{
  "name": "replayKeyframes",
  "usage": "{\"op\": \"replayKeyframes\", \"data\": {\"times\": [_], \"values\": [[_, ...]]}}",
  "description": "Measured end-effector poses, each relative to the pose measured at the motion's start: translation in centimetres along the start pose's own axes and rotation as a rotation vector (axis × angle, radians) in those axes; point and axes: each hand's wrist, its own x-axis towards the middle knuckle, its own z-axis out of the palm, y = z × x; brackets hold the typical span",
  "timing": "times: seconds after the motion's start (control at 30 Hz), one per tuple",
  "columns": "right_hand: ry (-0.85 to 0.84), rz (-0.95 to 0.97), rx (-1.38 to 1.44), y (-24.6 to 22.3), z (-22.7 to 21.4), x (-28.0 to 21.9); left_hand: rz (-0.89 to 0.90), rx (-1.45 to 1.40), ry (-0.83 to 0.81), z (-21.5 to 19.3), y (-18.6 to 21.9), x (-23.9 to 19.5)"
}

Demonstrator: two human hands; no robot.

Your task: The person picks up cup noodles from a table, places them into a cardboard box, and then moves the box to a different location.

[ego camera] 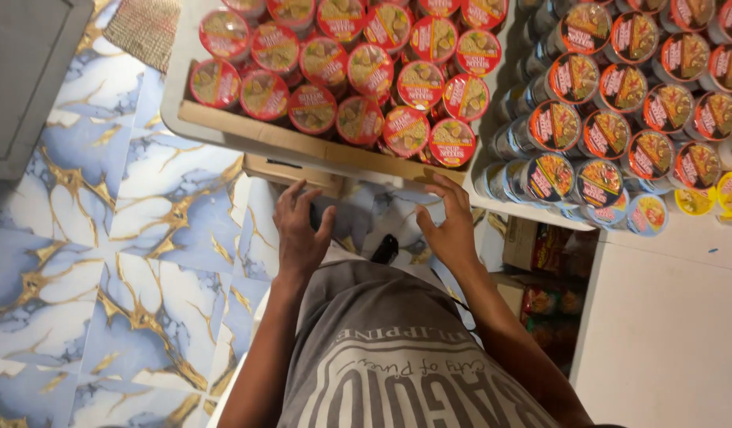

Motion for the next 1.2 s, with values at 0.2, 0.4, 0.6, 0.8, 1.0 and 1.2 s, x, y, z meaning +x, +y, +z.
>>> {"op": "replayKeyframes", "data": {"times": [0.2,0.4,0.6,0.8,1.0,1.2], "values": [[0.122,0.028,0.030,-1.2,3.2,2.4,0.035,-0.043,-0.062,-2.3,-3.3,4.8],[0.202,0.008,0.000,-4.0,7.5,6.0,0.107,-0.038,-0.074,-6.2,-8.1,10.3],[0.306,0.191,0.097,-6.4,10.4,8.4,0.233,-0.032,-0.164,-9.7,-11.4,16.2],[0.016,0.103,-0.343,-9.4,9.2,9.4,0.461,0.218,-0.427,-10.0,-13.6,19.6],[-0.053,0.231,-0.497,-3.1,9.2,8.6,0.386,0.290,-0.432,-7.2,-16.5,21.3],[0.137,0.098,-0.512,0.0,9.9,11.1,0.318,0.205,-0.229,-5.2,-15.4,22.6]]}}
